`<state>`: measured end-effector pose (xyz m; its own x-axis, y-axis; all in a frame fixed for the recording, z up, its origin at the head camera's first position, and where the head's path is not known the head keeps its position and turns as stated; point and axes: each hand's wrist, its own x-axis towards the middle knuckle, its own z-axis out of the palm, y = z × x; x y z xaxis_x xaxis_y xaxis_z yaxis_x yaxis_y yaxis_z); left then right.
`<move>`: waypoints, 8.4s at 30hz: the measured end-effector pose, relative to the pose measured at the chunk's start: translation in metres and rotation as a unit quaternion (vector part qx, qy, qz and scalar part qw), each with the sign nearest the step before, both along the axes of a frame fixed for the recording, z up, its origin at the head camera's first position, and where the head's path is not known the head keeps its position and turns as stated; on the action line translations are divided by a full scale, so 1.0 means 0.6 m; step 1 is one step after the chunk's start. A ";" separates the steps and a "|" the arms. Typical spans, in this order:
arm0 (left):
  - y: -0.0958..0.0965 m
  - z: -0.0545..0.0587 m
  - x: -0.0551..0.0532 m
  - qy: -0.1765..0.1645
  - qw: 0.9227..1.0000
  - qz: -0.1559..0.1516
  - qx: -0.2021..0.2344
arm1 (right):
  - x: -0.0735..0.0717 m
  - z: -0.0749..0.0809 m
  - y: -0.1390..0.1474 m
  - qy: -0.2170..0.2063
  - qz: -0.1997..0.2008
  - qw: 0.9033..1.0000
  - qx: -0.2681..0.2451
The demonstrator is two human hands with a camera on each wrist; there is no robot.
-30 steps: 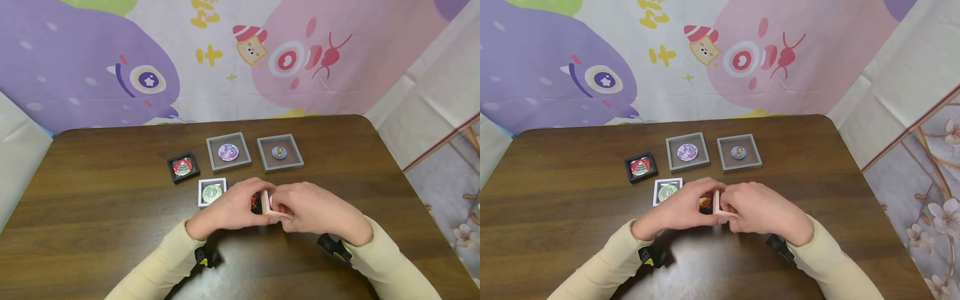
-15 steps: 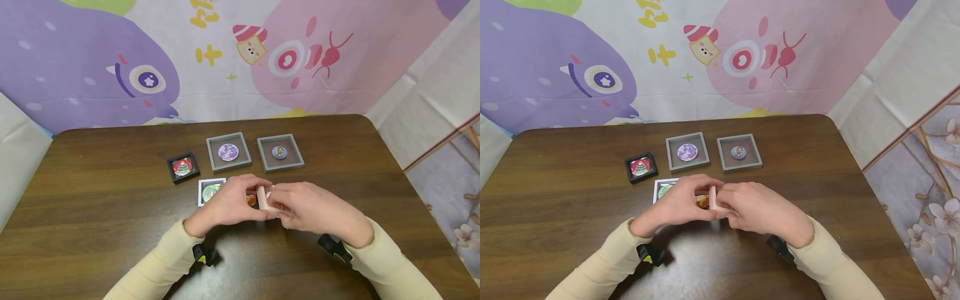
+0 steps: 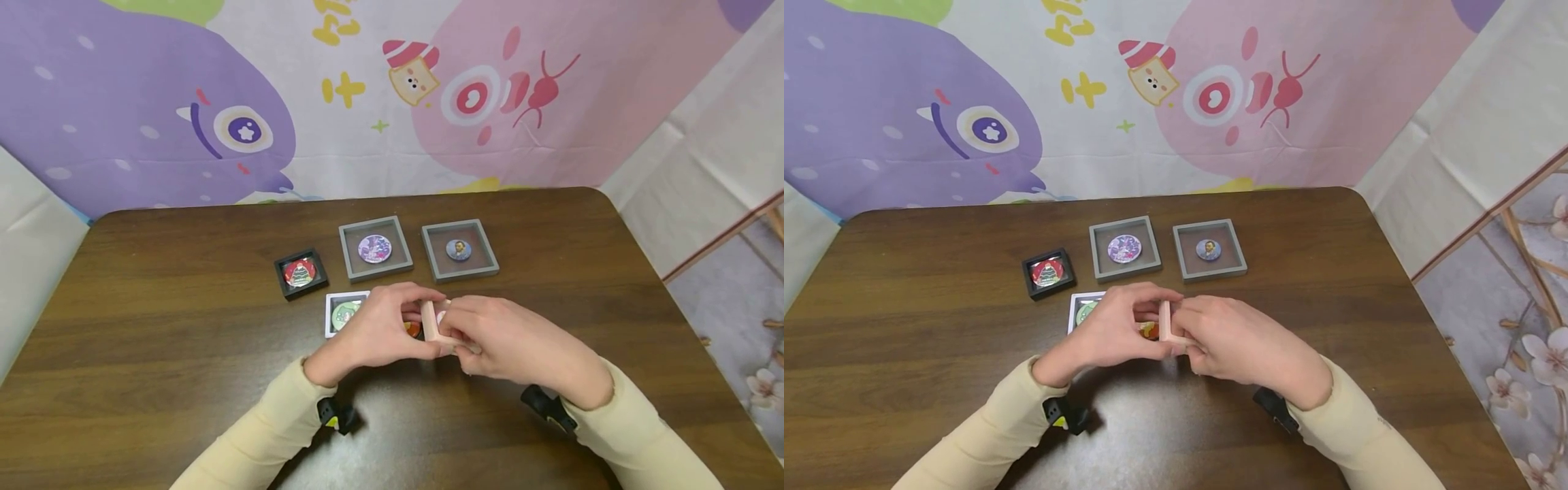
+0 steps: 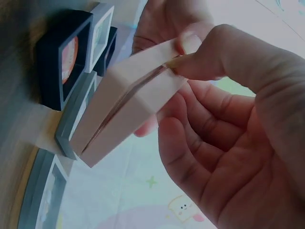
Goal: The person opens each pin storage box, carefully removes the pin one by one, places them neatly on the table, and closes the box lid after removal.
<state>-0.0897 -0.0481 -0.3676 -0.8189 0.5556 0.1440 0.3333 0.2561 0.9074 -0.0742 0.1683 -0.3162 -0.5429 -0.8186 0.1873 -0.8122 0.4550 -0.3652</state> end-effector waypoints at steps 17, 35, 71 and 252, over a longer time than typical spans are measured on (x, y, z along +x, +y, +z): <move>-0.013 -0.002 -0.010 -0.036 0.997 -0.023 0.059 | -0.001 0.012 0.006 0.032 -0.016 0.999 -0.018; -0.012 -0.003 -0.012 -0.042 0.996 -0.033 0.065 | -0.010 0.017 0.019 0.034 -0.016 0.998 -0.059; -0.004 -0.006 -0.009 -0.105 0.988 -0.066 0.090 | -0.039 0.025 0.043 0.078 -0.102 0.981 -0.146; -0.035 -0.009 -0.044 -0.125 0.979 0.027 0.160 | 0.028 -0.059 -0.055 0.025 -0.039 0.997 0.063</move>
<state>-0.1162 -0.0691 -0.3733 -0.8781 0.4689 0.0950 0.0849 -0.0427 0.9955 -0.0572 0.1355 -0.3515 -0.5988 -0.7928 0.1139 -0.7879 0.5575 -0.2617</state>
